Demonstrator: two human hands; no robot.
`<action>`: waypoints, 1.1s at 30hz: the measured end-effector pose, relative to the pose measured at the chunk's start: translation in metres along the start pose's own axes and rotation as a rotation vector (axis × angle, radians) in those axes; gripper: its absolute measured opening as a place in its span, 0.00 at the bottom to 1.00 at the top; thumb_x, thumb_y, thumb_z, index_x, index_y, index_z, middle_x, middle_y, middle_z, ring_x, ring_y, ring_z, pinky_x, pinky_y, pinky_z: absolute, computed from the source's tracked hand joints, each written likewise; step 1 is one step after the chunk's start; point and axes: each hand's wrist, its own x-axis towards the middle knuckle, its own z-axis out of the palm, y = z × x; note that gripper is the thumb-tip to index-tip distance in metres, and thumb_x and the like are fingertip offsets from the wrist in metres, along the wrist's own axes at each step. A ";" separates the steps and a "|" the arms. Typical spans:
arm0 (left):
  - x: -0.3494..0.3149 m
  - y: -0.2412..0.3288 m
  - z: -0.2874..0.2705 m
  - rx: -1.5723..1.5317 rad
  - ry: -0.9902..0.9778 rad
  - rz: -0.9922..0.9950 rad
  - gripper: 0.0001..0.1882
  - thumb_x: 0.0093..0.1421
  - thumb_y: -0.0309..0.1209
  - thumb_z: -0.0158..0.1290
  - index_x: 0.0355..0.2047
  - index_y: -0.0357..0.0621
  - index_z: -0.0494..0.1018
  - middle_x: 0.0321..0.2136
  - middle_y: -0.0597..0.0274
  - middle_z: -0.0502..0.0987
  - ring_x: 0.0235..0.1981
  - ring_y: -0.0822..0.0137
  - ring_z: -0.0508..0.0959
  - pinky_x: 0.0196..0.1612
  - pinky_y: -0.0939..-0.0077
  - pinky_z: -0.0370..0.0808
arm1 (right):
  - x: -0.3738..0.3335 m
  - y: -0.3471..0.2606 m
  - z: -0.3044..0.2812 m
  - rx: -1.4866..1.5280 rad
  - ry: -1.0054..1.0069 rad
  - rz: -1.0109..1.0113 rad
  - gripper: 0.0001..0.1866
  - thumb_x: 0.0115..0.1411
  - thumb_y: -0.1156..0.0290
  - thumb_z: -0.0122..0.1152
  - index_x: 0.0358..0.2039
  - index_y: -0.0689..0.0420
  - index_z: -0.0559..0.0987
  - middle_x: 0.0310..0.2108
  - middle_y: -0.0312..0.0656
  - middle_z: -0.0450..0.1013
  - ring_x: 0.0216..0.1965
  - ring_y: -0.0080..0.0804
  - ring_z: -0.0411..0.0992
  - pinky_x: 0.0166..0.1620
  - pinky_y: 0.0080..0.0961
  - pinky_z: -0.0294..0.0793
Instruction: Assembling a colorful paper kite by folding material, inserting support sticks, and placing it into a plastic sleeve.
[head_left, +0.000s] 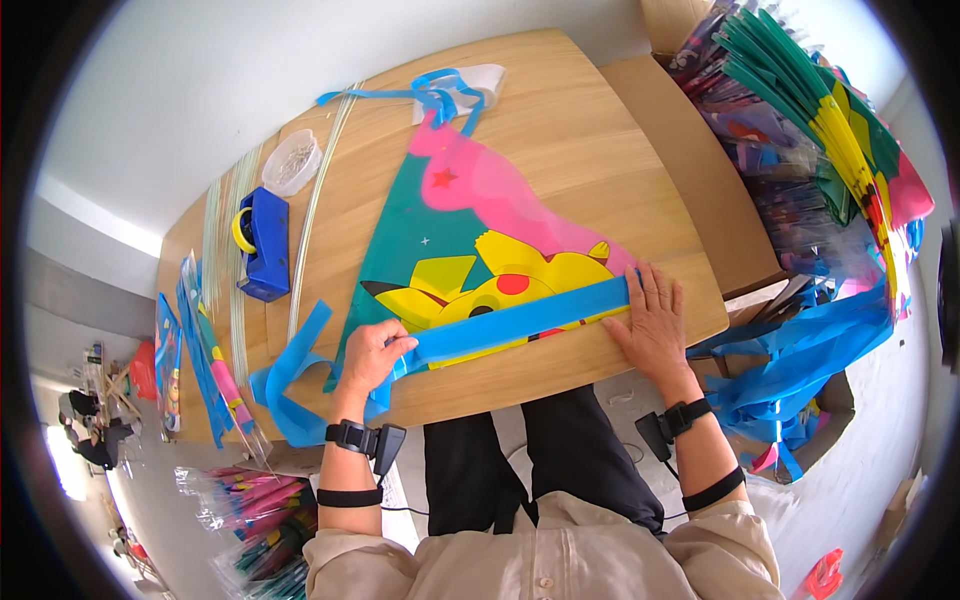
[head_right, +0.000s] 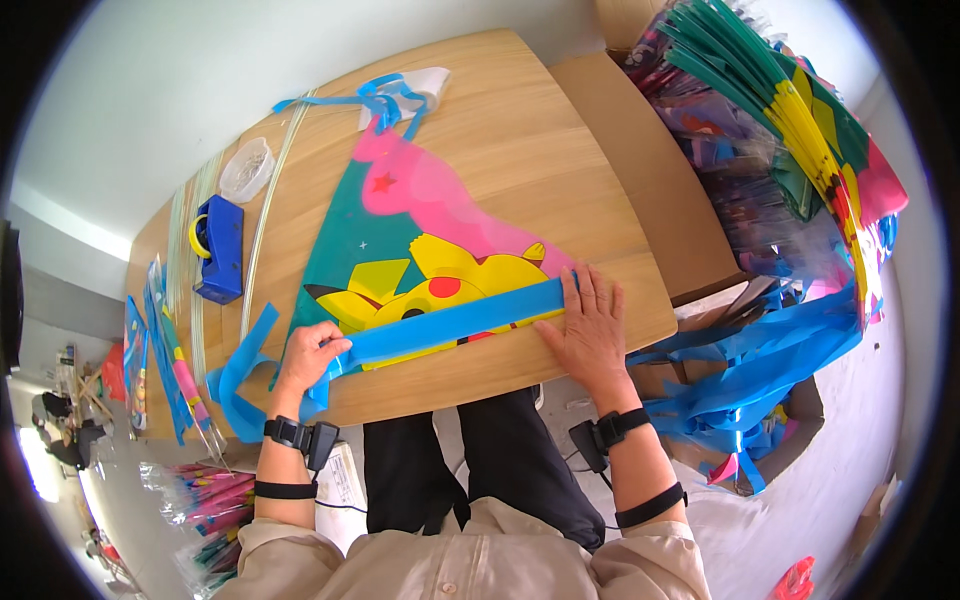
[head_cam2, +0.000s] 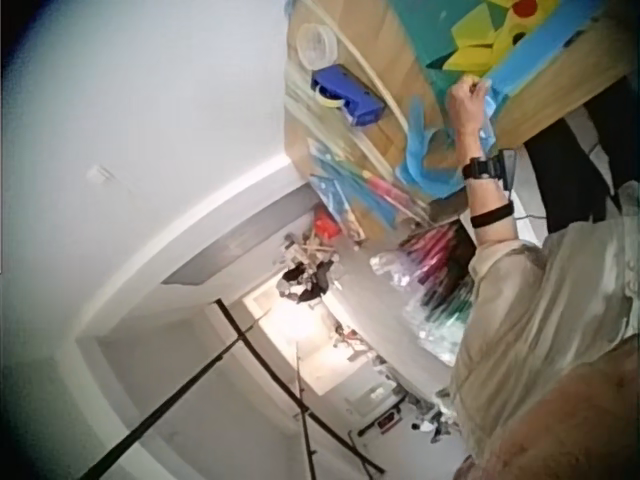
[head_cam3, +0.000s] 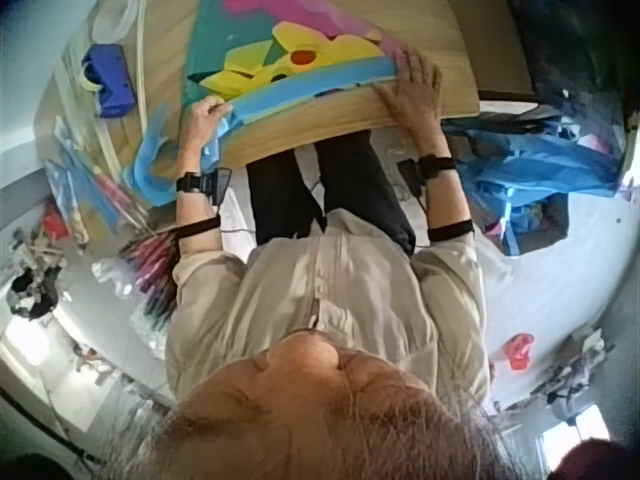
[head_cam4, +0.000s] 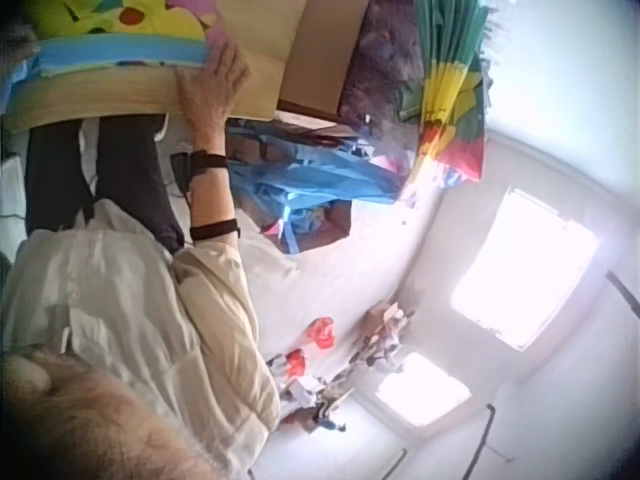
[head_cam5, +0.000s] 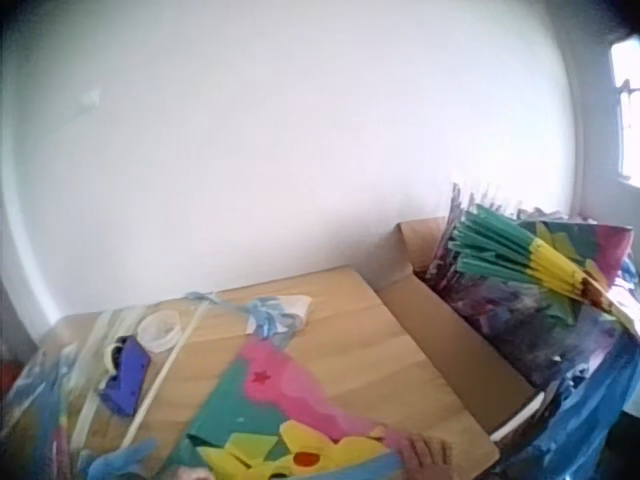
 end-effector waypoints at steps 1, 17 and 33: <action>0.003 -0.001 -0.005 0.018 -0.023 -0.010 0.13 0.52 0.38 0.63 0.24 0.41 0.76 0.16 0.56 0.74 0.19 0.63 0.74 0.25 0.69 0.69 | 0.001 0.001 0.001 -0.004 0.003 -0.005 0.42 0.60 0.43 0.52 0.68 0.56 0.57 0.70 0.45 0.50 0.71 0.43 0.45 0.71 0.49 0.35; -0.019 0.000 -0.006 -0.017 0.091 0.130 0.11 0.51 0.32 0.64 0.29 0.40 0.76 0.26 0.57 0.77 0.27 0.57 0.77 0.31 0.68 0.73 | 0.002 -0.003 -0.001 -0.034 -0.013 -0.016 0.42 0.61 0.46 0.53 0.68 0.57 0.55 0.70 0.47 0.49 0.71 0.45 0.45 0.70 0.50 0.36; -0.033 -0.012 -0.001 0.169 0.088 0.308 0.13 0.47 0.35 0.66 0.24 0.46 0.72 0.21 0.64 0.73 0.30 0.58 0.73 0.34 0.64 0.69 | 0.002 -0.003 0.001 -0.067 -0.007 -0.021 0.42 0.62 0.43 0.50 0.68 0.56 0.55 0.70 0.46 0.49 0.71 0.44 0.44 0.70 0.49 0.35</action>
